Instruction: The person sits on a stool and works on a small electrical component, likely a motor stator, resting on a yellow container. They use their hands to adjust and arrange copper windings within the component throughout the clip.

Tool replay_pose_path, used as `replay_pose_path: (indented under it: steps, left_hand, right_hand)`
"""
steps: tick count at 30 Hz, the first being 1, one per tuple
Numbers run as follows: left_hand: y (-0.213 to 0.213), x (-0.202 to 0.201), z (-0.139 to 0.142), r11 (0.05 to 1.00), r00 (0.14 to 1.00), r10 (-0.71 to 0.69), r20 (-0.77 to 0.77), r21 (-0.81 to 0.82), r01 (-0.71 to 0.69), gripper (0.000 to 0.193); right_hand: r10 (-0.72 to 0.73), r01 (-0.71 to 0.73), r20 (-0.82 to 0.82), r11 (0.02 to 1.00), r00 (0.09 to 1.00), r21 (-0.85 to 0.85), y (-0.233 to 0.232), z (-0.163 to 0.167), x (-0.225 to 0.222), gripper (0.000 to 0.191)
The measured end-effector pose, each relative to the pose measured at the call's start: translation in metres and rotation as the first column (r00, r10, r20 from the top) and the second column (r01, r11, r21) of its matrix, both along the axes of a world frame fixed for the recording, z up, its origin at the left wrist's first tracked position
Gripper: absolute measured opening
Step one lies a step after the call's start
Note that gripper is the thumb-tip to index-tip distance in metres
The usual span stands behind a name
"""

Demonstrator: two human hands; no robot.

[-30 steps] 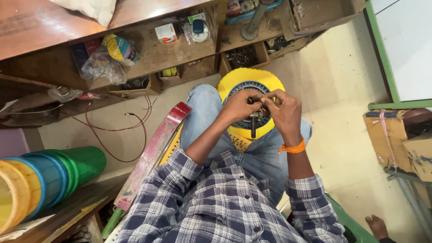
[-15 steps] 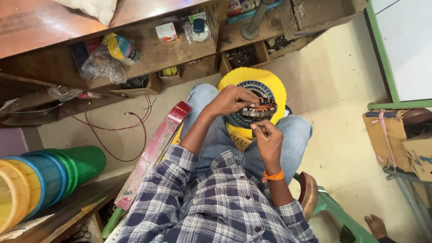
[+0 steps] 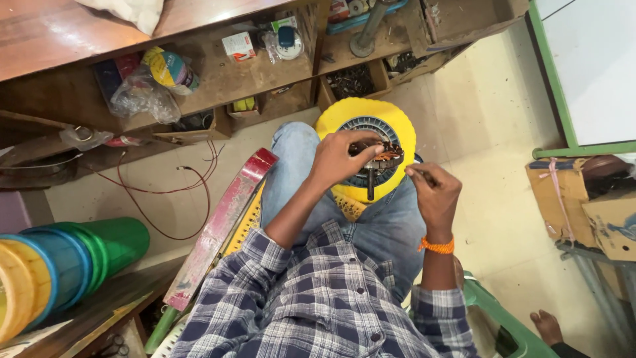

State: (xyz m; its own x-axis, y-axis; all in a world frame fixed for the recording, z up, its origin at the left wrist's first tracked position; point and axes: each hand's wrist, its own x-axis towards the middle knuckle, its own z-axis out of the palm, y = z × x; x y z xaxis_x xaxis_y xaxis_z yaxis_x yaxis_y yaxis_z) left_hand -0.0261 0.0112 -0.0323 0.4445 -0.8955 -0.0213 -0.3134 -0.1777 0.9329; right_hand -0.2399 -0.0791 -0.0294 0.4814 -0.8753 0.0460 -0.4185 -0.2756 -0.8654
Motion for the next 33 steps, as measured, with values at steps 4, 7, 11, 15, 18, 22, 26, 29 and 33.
replay_pose_path:
  steps: [4, 7, 11, 15, 18, 22, 26, 29, 33]
  left_hand:
    - [-0.015, -0.004, 0.016, 0.998, 0.988, -0.038, 0.149, -0.039, 0.044, 0.036]
    - [-0.025, -0.006, 0.027, 0.985, 0.983, -0.145, 0.114, 0.114, 0.132, 0.035]
    - [-0.031, -0.008, 0.031, 0.968, 0.991, -0.132, 0.033, 0.220, 0.121, 0.029]
    - [-0.031, -0.007, 0.019, 0.967, 0.990, -0.138, -0.025, 0.215, 0.140, 0.023]
    - [-0.028, -0.002, 0.004, 0.982, 0.985, -0.173, 0.011, 0.074, 0.172, 0.020]
    - [-0.029, 0.007, -0.019, 0.982, 0.980, -0.189, -0.061, 0.018, 0.190, 0.015]
    - [-0.026, 0.015, -0.042, 0.972, 0.970, -0.215, -0.114, -0.120, 0.201, 0.021]
    - [-0.017, 0.022, -0.055, 0.966, 0.960, -0.239, -0.149, -0.139, 0.218, 0.020]
    - [-0.010, 0.035, -0.060, 0.900, 0.934, -0.355, -0.023, -0.279, 0.335, 0.021]
  right_hand:
    - [0.110, -0.112, -0.030, 0.991, 0.993, -0.076, -0.015, 0.017, 0.026, 0.010]
    - [0.108, -0.112, -0.071, 0.992, 0.992, -0.058, -0.022, 0.020, 0.041, 0.008]
    - [0.110, -0.115, -0.072, 0.991, 0.991, -0.074, -0.025, 0.021, 0.047, 0.010]
    - [0.146, -0.156, -0.083, 0.978, 0.986, -0.135, -0.027, 0.022, 0.046, 0.010]
    - [0.210, -0.230, -0.117, 0.951, 0.971, -0.207, -0.027, 0.026, 0.047, 0.011]
    - [0.223, -0.249, -0.171, 0.957, 0.960, -0.148, -0.019, 0.033, 0.047, 0.011]
    - [0.101, -0.095, -0.176, 0.995, 0.979, 0.037, 0.011, 0.029, 0.041, 0.011]
    - [0.052, -0.044, -0.058, 0.991, 0.997, 0.124, 0.038, 0.007, 0.038, 0.010]
    - [0.014, -0.028, 0.050, 0.957, 0.999, 0.287, 0.058, -0.038, 0.034, 0.011]
